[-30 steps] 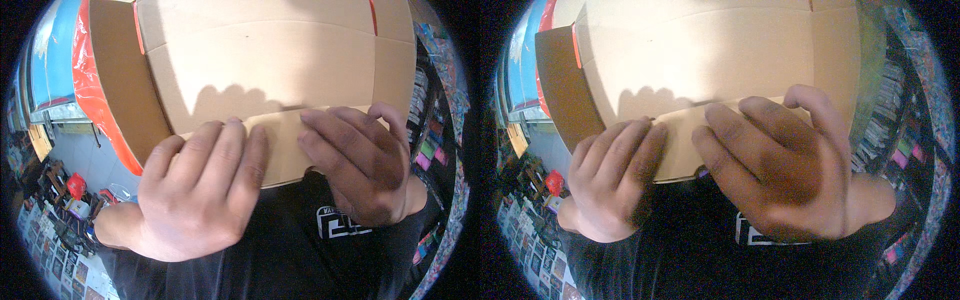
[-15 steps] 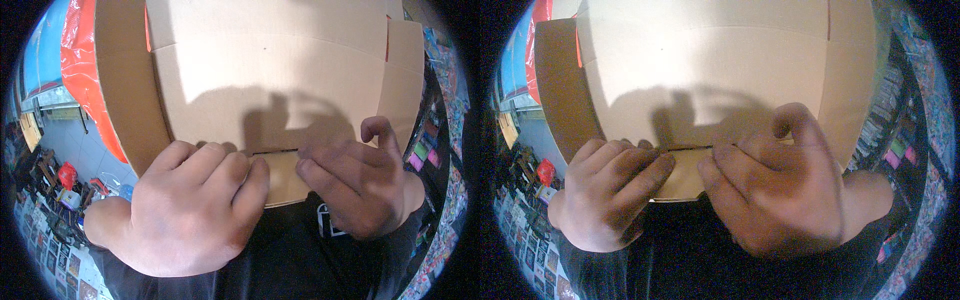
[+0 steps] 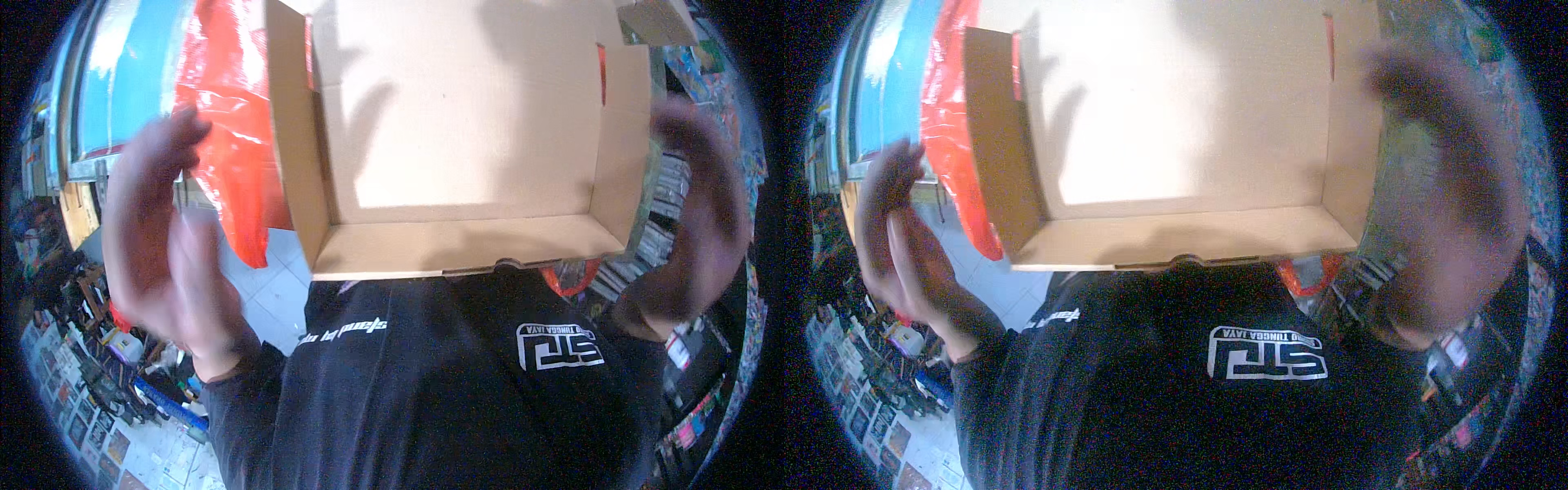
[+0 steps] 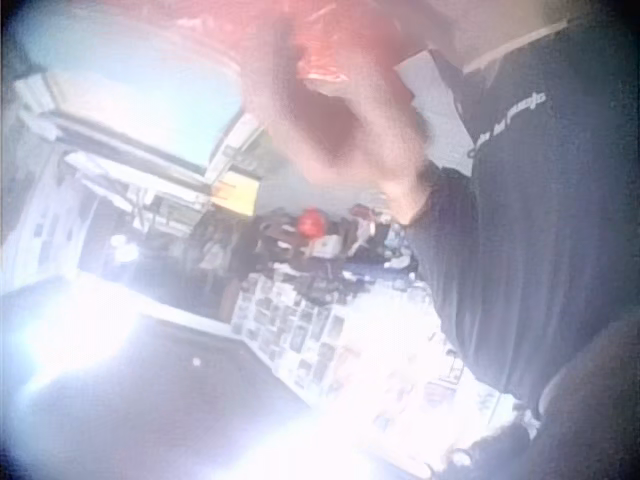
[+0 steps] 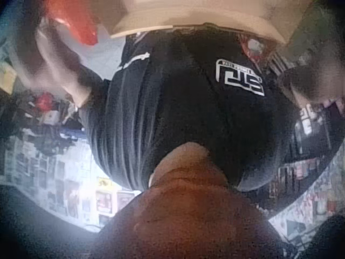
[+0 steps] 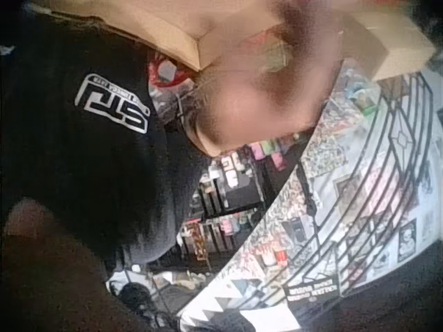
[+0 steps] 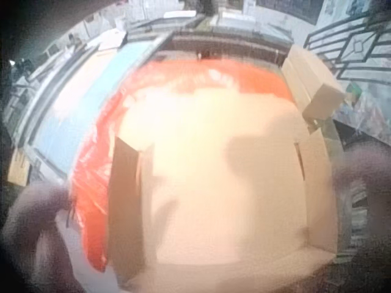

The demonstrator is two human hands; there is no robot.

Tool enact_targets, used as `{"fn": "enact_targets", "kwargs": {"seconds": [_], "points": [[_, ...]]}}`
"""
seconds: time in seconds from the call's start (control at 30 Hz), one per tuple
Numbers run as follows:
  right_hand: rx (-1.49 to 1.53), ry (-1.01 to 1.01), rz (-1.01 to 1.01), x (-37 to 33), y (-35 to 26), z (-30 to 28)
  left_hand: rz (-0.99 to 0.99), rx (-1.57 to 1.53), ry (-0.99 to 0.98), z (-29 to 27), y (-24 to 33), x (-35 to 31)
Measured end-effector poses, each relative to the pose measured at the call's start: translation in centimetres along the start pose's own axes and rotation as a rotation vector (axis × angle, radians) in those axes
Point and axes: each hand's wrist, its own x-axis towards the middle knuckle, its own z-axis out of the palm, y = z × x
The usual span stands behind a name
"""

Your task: The person assembles flat-packed cardboard boxes by folding and interlocking the flaps. They handle multiple boxes one at a time, folding sides and securing tabs, then place the assembled boxes on a nearby surface.

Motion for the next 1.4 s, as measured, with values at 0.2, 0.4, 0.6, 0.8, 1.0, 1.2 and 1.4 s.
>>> {"fn": "enact_targets", "kwargs": {"seconds": [0.2,0.4,0.6,0.8,1.0,1.2,1.4], "points": [[-0.002,0.219,0.133,3.4,13.4,1.0,-0.297,-0.268,-0.018,2.9,-4.3,7.0],[0.192,0.254,0.186,3.3,10.8,4.3,-0.302,-0.107,-0.069,5.4,-2.7,7.3],[0.738,0.067,0.357,-1.6,3.8,3.4,-0.369,-0.374,-0.166,3.4,-0.8,1.1],[0.545,-0.206,0.305,-2.1,3.0,3.0,-0.296,-0.167,-0.48,2.9,-1.9,1.4],[0.561,-0.374,0.113,-1.8,3.7,2.4,-0.186,-0.035,-0.684,2.8,-0.9,3.2],[0.571,-0.46,0.094,-1.0,3.6,1.7,-0.086,-0.024,-0.777,2.3,-0.8,4.4],[0.564,-0.322,0.123,-1.3,3.7,2.8,-0.153,0.016,-0.694,3.0,-0.5,3.8]]}}
